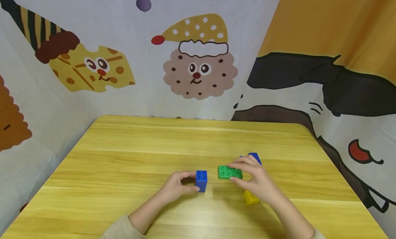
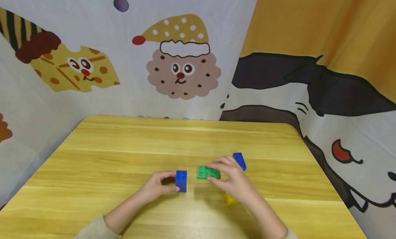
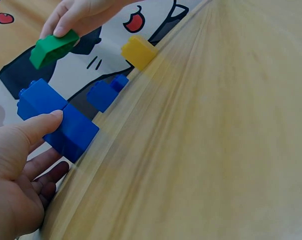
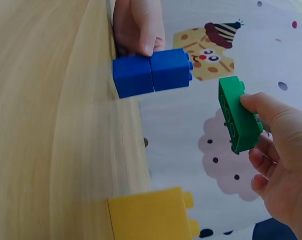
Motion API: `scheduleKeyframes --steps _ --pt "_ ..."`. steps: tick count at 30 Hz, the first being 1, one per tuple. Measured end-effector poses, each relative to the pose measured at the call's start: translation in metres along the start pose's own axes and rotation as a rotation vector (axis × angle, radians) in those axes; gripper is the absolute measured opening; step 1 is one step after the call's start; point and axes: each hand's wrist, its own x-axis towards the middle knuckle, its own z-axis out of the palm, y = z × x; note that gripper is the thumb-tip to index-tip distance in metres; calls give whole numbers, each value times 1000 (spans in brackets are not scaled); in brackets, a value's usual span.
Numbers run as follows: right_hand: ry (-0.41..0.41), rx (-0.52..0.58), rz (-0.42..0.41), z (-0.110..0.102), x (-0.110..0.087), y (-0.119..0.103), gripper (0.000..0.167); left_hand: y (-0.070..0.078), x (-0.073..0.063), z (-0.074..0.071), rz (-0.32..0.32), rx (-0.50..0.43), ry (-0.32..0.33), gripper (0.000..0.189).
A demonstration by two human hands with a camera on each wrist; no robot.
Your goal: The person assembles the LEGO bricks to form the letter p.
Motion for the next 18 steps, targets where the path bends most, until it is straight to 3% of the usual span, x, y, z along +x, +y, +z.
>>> scheduleKeyframes --steps 11,18 --pt "-29 25 -97 16 14 -8 38 4 -1 -1 7 -37 2 40" --pt "-65 50 -95 23 22 -14 37 4 0 0 22 -22 -10 39"
